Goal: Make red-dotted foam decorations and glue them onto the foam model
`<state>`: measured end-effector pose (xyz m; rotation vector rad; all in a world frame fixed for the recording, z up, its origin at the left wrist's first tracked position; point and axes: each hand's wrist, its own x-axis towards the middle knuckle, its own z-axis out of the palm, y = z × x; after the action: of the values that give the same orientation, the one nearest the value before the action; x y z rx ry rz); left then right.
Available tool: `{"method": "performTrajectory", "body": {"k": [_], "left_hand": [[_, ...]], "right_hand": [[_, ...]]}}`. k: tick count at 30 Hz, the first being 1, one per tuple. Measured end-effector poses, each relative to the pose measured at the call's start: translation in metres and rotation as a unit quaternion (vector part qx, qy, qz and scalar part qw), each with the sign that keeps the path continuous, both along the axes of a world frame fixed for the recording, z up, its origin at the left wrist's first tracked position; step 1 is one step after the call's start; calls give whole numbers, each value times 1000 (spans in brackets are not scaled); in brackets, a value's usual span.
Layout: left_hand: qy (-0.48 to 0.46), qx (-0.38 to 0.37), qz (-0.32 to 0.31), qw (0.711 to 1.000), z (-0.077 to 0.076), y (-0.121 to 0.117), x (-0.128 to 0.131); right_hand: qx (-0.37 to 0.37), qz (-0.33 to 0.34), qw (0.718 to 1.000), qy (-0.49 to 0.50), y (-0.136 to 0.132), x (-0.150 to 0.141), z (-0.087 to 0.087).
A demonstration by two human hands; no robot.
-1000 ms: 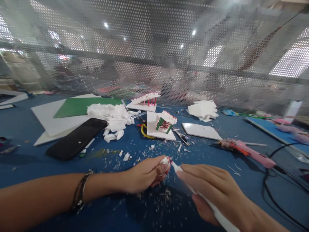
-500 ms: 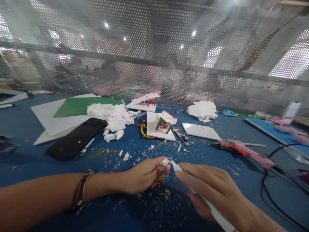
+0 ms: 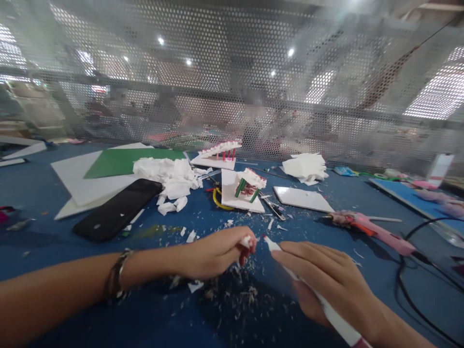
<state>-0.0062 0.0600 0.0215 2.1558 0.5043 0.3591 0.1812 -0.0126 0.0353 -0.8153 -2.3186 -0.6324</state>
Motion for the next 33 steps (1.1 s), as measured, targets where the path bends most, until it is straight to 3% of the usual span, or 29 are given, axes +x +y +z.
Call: {"method": "performTrajectory", "body": {"k": [2, 4, 8, 12, 19, 26, 31, 33], "left_hand": [[70, 138, 45, 987, 17, 19, -15], [186, 217, 128, 950, 32, 43, -38], [404, 195, 336, 828, 48, 82, -92], [451, 161, 387, 788, 50, 92, -116], [429, 108, 373, 816, 40, 92, -131], [406, 130, 342, 837, 18, 102, -161], [400, 156, 345, 835, 32, 94, -156], [408, 203, 372, 808, 42, 84, -140]], "right_hand": [[13, -7, 1000, -2, 1, 0, 2], [19, -10, 1000, -3, 3, 0, 2], [22, -13, 1000, 3, 4, -1, 1], [10, -12, 1000, 5, 5, -1, 0], [-2, -17, 1000, 4, 7, 1, -1], [-3, -12, 1000, 5, 8, 0, -2], [6, -12, 1000, 4, 7, 1, -5], [-1, -11, 1000, 5, 7, 2, -8]]}}
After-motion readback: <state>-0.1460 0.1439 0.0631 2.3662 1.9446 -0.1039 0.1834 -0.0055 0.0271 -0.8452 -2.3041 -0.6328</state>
